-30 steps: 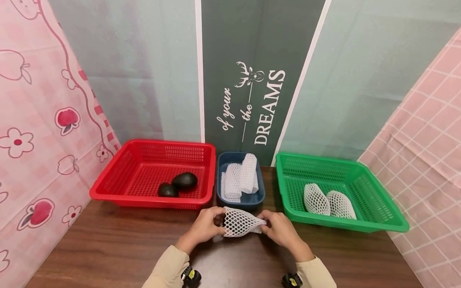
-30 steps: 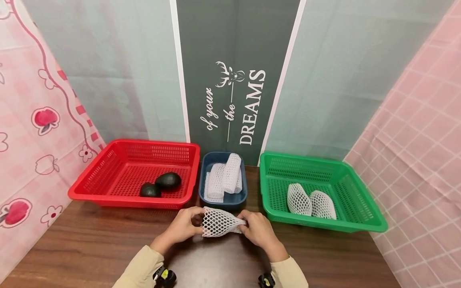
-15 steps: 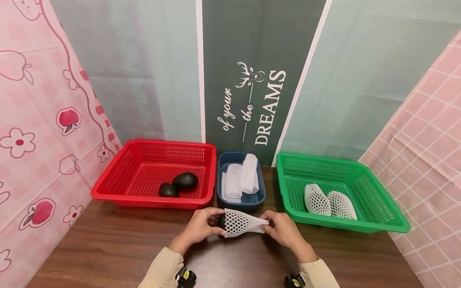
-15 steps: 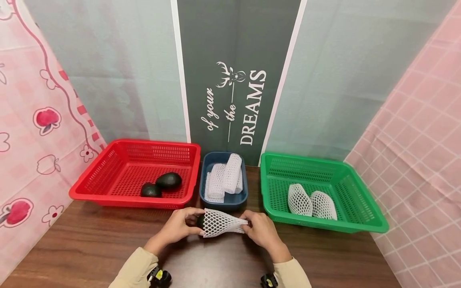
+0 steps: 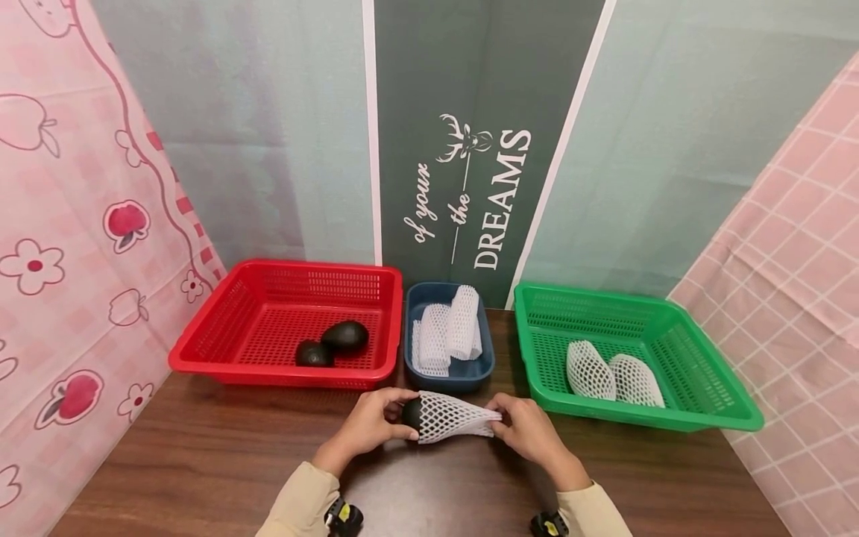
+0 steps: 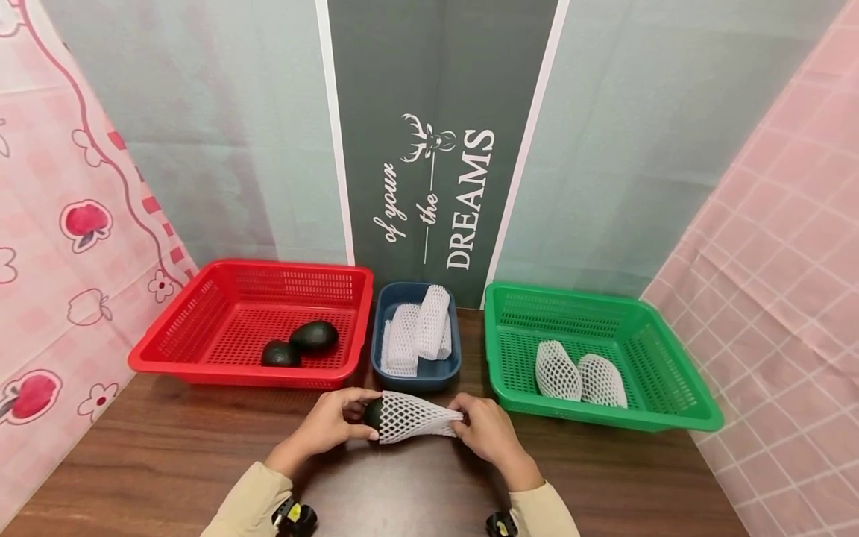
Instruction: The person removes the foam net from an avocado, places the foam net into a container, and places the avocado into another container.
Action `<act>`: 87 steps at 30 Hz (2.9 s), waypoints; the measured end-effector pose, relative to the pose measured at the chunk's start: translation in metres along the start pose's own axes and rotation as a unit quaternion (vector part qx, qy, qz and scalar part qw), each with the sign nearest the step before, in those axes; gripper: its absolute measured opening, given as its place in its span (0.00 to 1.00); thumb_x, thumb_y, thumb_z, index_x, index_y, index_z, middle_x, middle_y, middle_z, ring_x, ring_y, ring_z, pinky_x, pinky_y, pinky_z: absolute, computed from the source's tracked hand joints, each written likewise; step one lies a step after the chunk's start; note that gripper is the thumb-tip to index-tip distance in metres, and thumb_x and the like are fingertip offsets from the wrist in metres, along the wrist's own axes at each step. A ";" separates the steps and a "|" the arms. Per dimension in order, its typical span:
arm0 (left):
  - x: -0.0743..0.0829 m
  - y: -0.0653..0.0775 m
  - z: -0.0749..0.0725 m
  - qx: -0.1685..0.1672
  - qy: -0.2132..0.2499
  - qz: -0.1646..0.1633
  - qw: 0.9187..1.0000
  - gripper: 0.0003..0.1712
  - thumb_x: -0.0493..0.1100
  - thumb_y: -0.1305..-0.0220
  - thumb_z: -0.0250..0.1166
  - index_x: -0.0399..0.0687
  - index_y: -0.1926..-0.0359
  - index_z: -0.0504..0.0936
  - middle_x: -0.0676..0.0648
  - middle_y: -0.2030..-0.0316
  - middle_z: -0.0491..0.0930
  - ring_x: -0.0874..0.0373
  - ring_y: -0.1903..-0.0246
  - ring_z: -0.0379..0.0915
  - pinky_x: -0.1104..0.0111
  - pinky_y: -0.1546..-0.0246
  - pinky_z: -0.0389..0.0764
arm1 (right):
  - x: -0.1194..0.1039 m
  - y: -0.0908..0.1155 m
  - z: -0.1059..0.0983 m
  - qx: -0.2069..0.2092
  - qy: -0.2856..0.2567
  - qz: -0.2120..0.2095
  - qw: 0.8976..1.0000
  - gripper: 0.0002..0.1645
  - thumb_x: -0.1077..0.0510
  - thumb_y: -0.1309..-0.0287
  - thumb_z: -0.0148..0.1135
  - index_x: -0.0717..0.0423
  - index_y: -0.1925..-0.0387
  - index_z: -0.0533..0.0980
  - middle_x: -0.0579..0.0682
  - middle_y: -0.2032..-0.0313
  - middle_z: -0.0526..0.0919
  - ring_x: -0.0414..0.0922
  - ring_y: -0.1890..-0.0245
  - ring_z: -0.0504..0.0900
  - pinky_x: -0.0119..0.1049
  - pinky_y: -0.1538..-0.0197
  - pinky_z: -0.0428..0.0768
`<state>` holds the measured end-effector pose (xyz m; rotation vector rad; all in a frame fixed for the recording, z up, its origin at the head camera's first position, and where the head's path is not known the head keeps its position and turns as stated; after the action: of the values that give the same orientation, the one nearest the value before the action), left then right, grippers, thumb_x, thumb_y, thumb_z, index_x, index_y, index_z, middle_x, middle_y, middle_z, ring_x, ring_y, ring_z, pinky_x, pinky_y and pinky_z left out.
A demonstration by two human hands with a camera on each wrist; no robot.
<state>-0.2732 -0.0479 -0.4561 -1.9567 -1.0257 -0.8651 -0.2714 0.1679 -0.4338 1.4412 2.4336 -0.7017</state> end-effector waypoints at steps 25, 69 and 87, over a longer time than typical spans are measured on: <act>-0.001 -0.006 -0.002 0.028 0.010 -0.029 0.999 0.31 0.39 0.62 0.78 0.42 0.52 0.80 0.47 0.59 0.78 0.54 0.65 0.76 0.61 0.63 0.79 | -0.038 -0.026 0.013 -0.020 0.000 -0.058 0.998 0.20 0.59 0.59 0.73 0.54 0.60 0.77 0.47 0.62 0.81 0.46 0.60 0.78 0.46 0.58 0.73; -0.001 0.015 -0.025 0.045 0.031 -0.052 0.997 0.32 0.38 0.69 0.81 0.46 0.57 0.78 0.51 0.61 0.78 0.55 0.64 0.75 0.71 0.71 0.79 | -0.032 -0.015 -0.016 0.028 -0.003 -0.051 0.998 0.14 0.68 0.60 0.70 0.49 0.73 0.77 0.41 0.72 0.78 0.40 0.70 0.76 0.38 0.66 0.75; 0.005 0.017 -0.031 0.046 0.011 -0.042 0.998 0.33 0.37 0.69 0.81 0.47 0.57 0.77 0.53 0.62 0.78 0.56 0.65 0.74 0.71 0.72 0.79 | -0.025 -0.010 -0.024 0.042 0.012 -0.056 0.997 0.16 0.69 0.63 0.71 0.48 0.76 0.75 0.40 0.74 0.77 0.39 0.71 0.75 0.37 0.67 0.74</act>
<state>-0.2626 -0.0792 -0.4422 -1.8342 -1.1219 -0.8668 -0.2670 0.1567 -0.3996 1.3595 2.5486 -0.8241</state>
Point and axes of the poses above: each hand's wrist, its own y-axis away from the middle knuckle, its own z-axis out of the palm, x = y × z, the point moved 9 cm from there along -y, towards the middle knuckle
